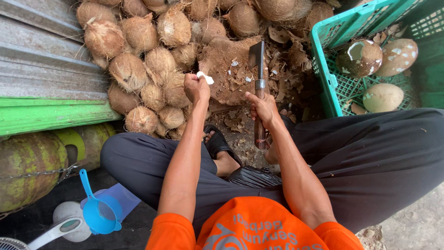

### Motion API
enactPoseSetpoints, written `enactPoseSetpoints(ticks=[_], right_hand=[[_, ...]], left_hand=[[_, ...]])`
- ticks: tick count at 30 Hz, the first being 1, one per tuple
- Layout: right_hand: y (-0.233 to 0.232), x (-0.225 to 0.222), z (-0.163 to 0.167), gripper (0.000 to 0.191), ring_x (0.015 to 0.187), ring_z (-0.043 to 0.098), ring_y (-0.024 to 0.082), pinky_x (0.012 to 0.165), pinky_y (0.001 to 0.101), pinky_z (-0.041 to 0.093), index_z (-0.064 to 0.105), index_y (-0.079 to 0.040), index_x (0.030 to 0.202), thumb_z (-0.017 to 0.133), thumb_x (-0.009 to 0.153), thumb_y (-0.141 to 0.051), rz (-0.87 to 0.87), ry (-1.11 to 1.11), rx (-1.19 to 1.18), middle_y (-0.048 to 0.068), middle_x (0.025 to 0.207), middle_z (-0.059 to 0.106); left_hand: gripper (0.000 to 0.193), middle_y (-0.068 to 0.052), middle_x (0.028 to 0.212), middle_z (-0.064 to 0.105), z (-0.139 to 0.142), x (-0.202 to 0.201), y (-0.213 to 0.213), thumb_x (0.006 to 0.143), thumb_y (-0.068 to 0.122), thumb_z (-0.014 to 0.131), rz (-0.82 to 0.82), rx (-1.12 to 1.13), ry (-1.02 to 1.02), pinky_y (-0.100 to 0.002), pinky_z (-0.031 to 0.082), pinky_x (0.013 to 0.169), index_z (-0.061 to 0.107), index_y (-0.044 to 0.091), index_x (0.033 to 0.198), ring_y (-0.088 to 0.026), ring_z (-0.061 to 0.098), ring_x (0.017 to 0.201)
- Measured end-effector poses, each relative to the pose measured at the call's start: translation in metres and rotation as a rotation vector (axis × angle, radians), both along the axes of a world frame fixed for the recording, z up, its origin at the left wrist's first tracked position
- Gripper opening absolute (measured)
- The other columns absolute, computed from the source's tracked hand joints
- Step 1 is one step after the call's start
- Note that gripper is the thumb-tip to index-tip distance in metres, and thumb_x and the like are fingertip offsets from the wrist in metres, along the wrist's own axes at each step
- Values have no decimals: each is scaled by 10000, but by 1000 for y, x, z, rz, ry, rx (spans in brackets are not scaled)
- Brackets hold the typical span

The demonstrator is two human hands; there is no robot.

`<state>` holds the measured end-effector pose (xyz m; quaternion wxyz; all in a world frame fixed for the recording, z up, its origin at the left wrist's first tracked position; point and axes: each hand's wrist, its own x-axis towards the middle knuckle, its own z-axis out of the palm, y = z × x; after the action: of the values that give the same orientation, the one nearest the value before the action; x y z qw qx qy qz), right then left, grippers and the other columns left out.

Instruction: The person sits on the ground and uses a cleaver to chop the fibrous husk off coconuts, rotating each coconut between strikes. Trimmed coconuts are placed into a green plastic crate beside them, and husk debris accumulates on the ground.

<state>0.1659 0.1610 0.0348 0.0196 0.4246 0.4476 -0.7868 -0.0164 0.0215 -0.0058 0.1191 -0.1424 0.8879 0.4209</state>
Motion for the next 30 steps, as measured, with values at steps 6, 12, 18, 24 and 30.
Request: enactPoseSetpoints(ticks=[6, 12, 18, 24, 30], right_hand=[[-1, -1, 0, 304, 429, 448, 89, 391, 283, 399, 475, -94, 878, 745, 938, -222, -30, 20, -44, -35, 588, 464], [1, 0, 6, 316, 437, 438, 92, 394, 288, 394, 450, -92, 861, 725, 960, -214, -64, 11, -83, -39, 593, 437], [-9, -10, 8, 257, 462, 405, 89, 434, 297, 396, 497, -99, 870, 705, 969, -213, -134, 45, -132, -50, 614, 398], [-18, -13, 6, 332, 466, 422, 105, 434, 314, 407, 413, -129, 837, 712, 963, -199, -170, 20, -126, -36, 611, 411], [-18, -4, -2, 274, 456, 429, 109, 426, 315, 406, 469, -112, 851, 704, 958, -203, -139, -26, -83, -23, 606, 430]], left_hand=[[260, -132, 1020, 744, 23, -23, 39, 894, 72, 544, -245, 360, 196, -328, 587, 574, 671, 57, 1120, -207, 751, 754], [663, -187, 1352, 661, 98, -67, 24, 891, 528, 657, -654, 536, -4, -456, 632, 925, 518, 133, 1406, -280, 727, 1100], [525, -152, 1435, 628, 85, -66, -92, 895, 255, 727, -384, -140, -187, -452, 561, 1037, 592, 101, 1378, -280, 671, 1227], [1258, -184, 1643, 263, -5, -27, -138, 613, 326, 982, -584, -365, -40, -600, 217, 1196, 214, 152, 1595, -388, 293, 1488], [1416, -251, 1647, 194, -29, -27, -123, 553, 393, 1023, -593, -531, -22, -667, 171, 1196, 108, 224, 1620, -440, 261, 1504]])
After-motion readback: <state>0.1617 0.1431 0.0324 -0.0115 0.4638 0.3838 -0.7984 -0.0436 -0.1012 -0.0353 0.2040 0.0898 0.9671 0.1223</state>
